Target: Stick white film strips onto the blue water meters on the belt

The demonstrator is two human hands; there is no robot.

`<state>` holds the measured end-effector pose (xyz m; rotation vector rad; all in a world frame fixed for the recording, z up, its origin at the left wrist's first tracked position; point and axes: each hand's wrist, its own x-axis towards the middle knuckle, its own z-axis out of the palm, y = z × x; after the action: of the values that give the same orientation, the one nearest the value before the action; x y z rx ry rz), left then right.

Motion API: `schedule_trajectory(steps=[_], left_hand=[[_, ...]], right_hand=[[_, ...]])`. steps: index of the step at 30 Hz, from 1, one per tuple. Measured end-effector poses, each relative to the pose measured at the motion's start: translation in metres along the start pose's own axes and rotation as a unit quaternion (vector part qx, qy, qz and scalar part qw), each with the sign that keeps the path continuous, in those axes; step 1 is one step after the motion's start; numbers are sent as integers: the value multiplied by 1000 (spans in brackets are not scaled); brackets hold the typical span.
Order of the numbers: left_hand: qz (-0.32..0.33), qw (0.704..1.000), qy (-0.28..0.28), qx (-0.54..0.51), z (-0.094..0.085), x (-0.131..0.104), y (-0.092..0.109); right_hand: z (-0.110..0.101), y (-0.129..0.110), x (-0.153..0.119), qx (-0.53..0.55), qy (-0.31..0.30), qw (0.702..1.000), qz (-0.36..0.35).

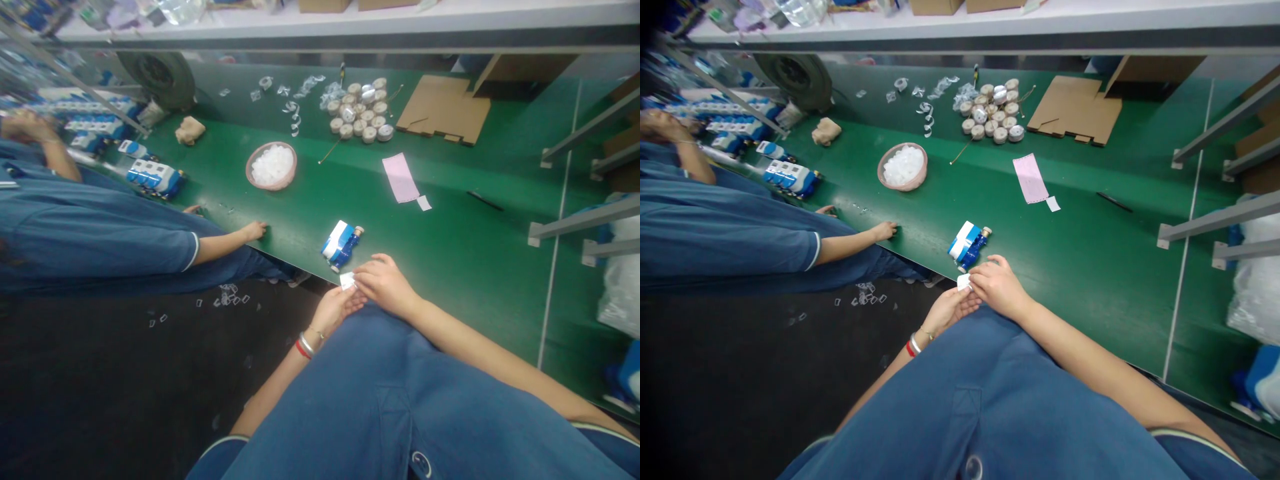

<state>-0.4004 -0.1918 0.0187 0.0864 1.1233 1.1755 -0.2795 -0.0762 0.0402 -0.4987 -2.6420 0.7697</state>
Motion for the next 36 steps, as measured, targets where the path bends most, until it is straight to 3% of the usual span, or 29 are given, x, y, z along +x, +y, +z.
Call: schedule_trajectory(steps=[4, 7, 11, 15, 18, 21, 24, 26, 29, 36], left_hand=[[-19, 999, 8, -30, -7, 0, 1], [-15, 998, 10, -54, -12, 0, 1], [14, 997, 3, -82, -16, 3, 4], [21, 993, 37, -106, -26, 9, 5], [15, 991, 80, -102, -41, 11, 7], [13, 989, 112, -98, -54, 10, 13], [8, 987, 127, -102, -64, 7, 22], [6, 985, 135, -104, -70, 7, 29], [6, 984, 145, -106, -77, 9, 38], [7, 982, 152, -111, -86, 16, 51]], right_hand=[[12, 7, 6, 23, -23, 999, -17], [21, 10, 12, 70, -34, 997, 9], [31, 2, 21, 124, -26, 991, 52], [32, -5, 38, 193, -13, 980, 51], [35, 27, 61, 245, 15, 962, 117], [50, 96, 89, 228, 33, 950, 209], [73, 163, 111, 198, -5, 946, 258], [86, 189, 121, 186, -31, 945, 268], [96, 201, 132, 172, -65, 942, 281], [103, 199, 143, 160, -117, 938, 284]])
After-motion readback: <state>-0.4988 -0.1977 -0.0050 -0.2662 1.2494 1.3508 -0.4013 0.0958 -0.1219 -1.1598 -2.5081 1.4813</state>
